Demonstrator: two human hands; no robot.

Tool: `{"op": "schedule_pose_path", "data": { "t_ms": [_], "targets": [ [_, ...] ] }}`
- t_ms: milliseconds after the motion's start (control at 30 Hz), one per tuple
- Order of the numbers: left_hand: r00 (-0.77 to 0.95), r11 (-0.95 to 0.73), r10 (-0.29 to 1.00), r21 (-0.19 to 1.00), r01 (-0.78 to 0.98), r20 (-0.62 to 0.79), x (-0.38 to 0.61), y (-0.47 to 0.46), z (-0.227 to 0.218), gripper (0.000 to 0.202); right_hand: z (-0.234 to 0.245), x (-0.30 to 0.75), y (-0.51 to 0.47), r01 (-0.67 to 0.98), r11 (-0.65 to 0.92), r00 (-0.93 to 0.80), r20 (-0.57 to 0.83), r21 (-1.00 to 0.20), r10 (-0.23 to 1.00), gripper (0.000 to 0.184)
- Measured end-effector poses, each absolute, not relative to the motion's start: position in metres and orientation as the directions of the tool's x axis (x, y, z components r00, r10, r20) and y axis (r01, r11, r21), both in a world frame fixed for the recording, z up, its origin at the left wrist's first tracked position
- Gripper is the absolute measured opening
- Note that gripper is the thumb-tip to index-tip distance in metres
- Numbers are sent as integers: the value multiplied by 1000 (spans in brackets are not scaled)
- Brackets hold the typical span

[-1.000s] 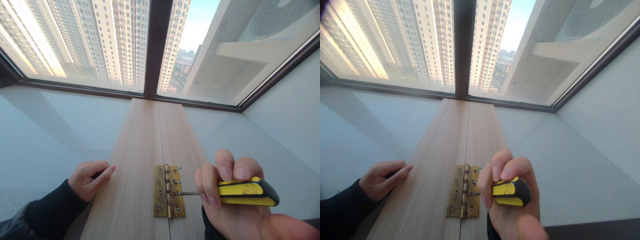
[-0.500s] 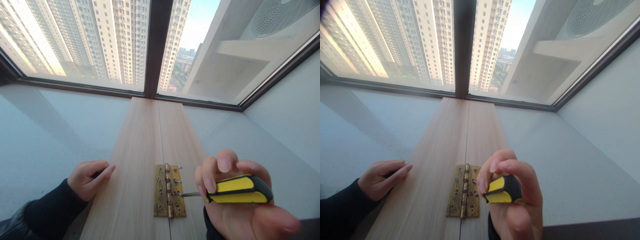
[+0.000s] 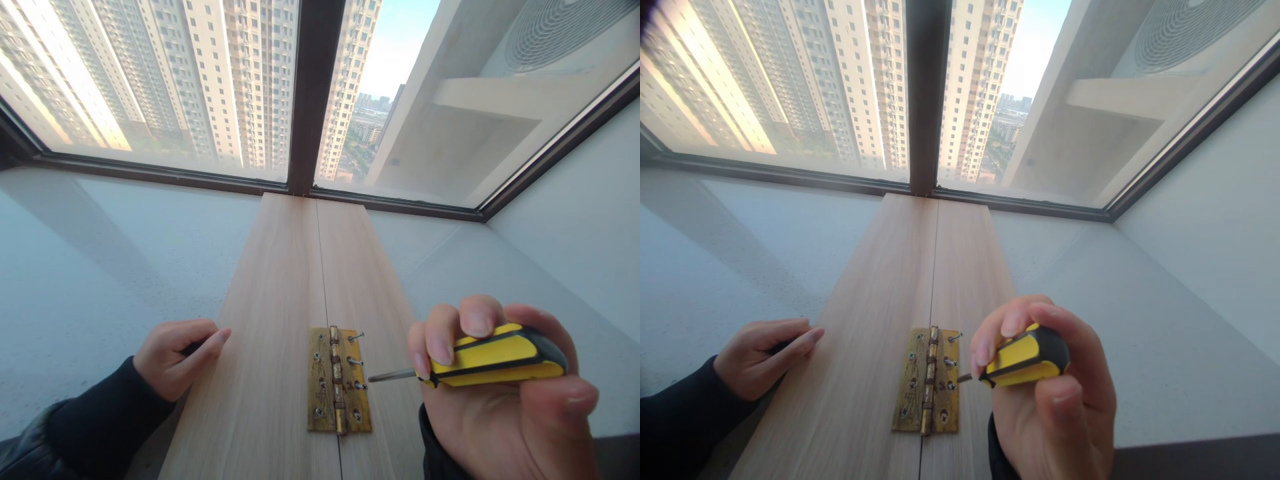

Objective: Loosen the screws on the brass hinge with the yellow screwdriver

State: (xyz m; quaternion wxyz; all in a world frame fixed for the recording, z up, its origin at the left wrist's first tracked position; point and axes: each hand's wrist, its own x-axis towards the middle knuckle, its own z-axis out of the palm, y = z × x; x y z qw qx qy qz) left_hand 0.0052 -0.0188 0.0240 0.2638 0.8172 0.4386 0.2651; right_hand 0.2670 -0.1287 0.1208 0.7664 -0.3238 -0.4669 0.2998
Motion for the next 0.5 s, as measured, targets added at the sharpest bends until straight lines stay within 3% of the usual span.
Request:
{"op": "schedule_pose_path", "data": {
  "t_ms": [500],
  "targets": [
    [473,-468,859,671,574,194,5,-18,23,47,119,258,-128,-188,609,338,531,-771,777,19]
  ]
}}
